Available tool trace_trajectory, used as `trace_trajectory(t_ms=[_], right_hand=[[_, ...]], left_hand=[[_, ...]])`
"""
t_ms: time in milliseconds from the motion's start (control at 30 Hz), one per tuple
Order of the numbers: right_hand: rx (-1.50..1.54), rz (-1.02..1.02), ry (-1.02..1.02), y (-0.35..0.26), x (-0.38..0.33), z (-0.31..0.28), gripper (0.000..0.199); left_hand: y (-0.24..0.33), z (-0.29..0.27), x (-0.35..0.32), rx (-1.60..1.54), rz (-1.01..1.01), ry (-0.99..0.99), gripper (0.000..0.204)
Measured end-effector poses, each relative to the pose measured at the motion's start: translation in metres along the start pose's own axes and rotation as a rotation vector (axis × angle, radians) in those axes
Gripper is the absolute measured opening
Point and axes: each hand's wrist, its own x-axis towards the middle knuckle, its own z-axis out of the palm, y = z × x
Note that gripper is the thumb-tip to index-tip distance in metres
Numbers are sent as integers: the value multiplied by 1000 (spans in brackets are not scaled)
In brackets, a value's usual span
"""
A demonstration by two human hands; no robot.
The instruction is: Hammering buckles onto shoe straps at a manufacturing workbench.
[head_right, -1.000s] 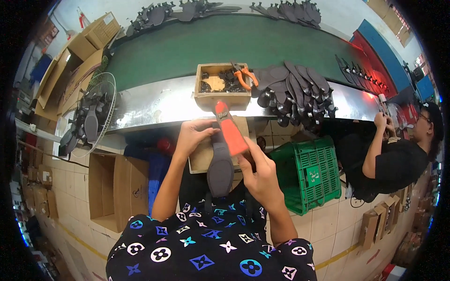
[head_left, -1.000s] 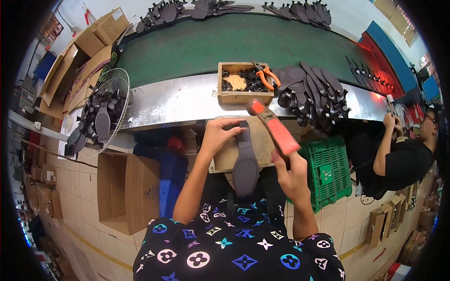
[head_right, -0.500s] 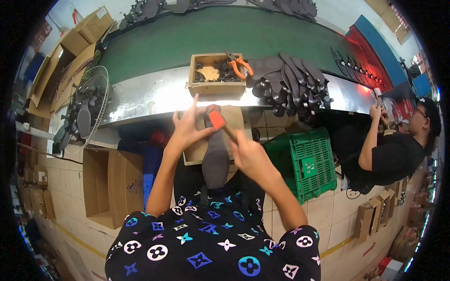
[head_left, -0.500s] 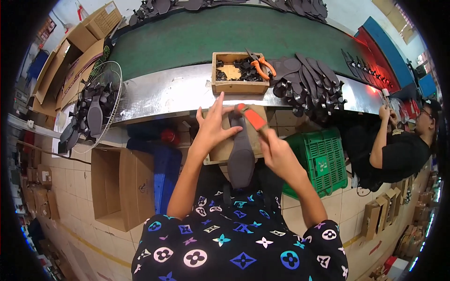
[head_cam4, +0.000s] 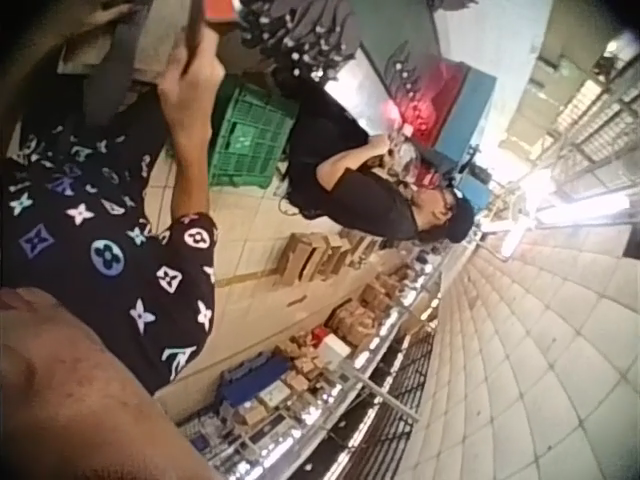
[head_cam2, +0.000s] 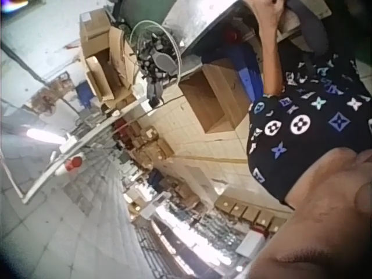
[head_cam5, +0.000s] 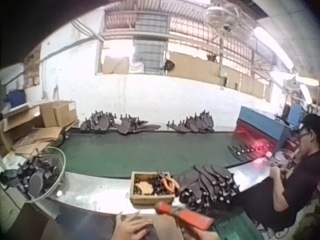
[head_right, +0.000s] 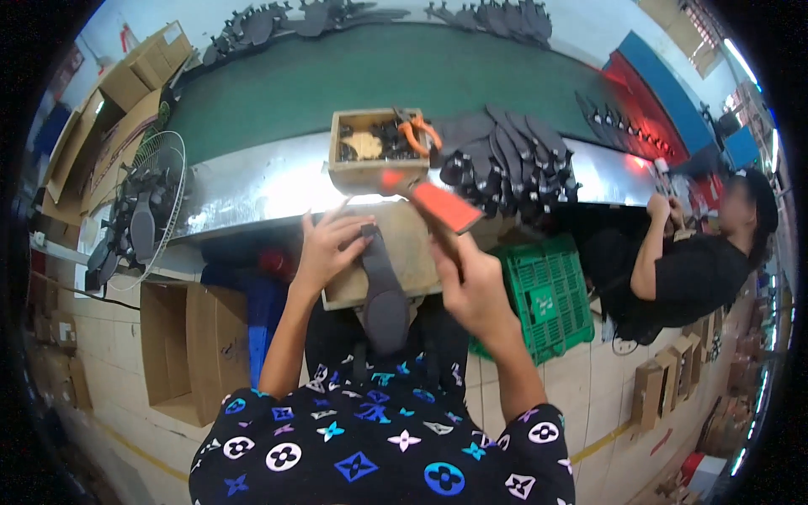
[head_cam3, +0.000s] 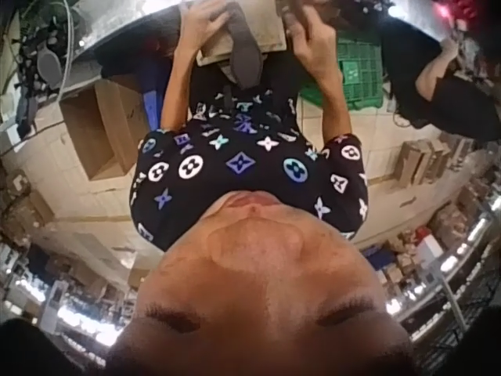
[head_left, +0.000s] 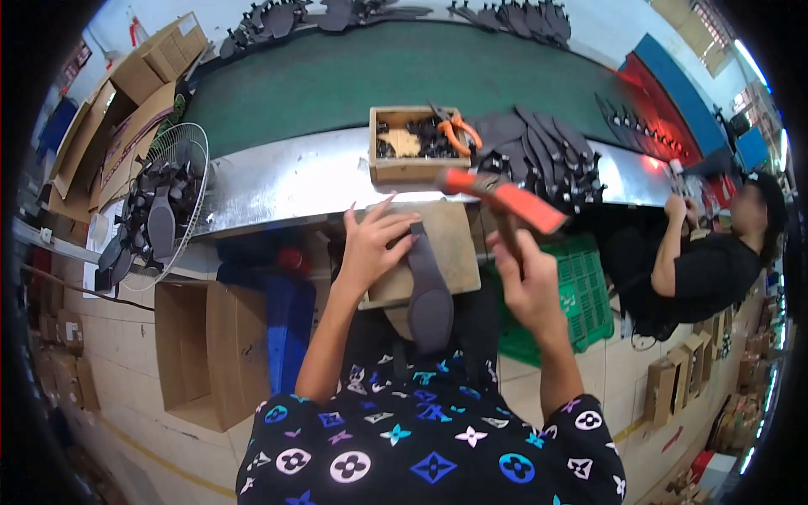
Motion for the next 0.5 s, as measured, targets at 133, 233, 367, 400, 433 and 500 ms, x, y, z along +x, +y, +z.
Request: trace_trajectory(t_ms=[133,233,367,400,433,500], right_hand=[[-175,-72,-41,13,4,-3,29],[-304,-156,-188,41,8,12,32],[-451,-274,-425,50,10,28,35],[-396,-369,-369,47,11,31,35],[-77,-334,-394,42,12,32,34],[474,-92,-478,24,-4,32,40]], left_hand=[[59,-39,-10,-593,-61,-213,21],[108,-70,-21,-982,-107,-314,18],[133,-85,-28,-1191,-437,-473,20],[134,-86,-29,-1224,-502,-501,21],[134,-86,-30,-1256,-566,-529,23],[137,-86,-30,-1328,-631,-553,25]])
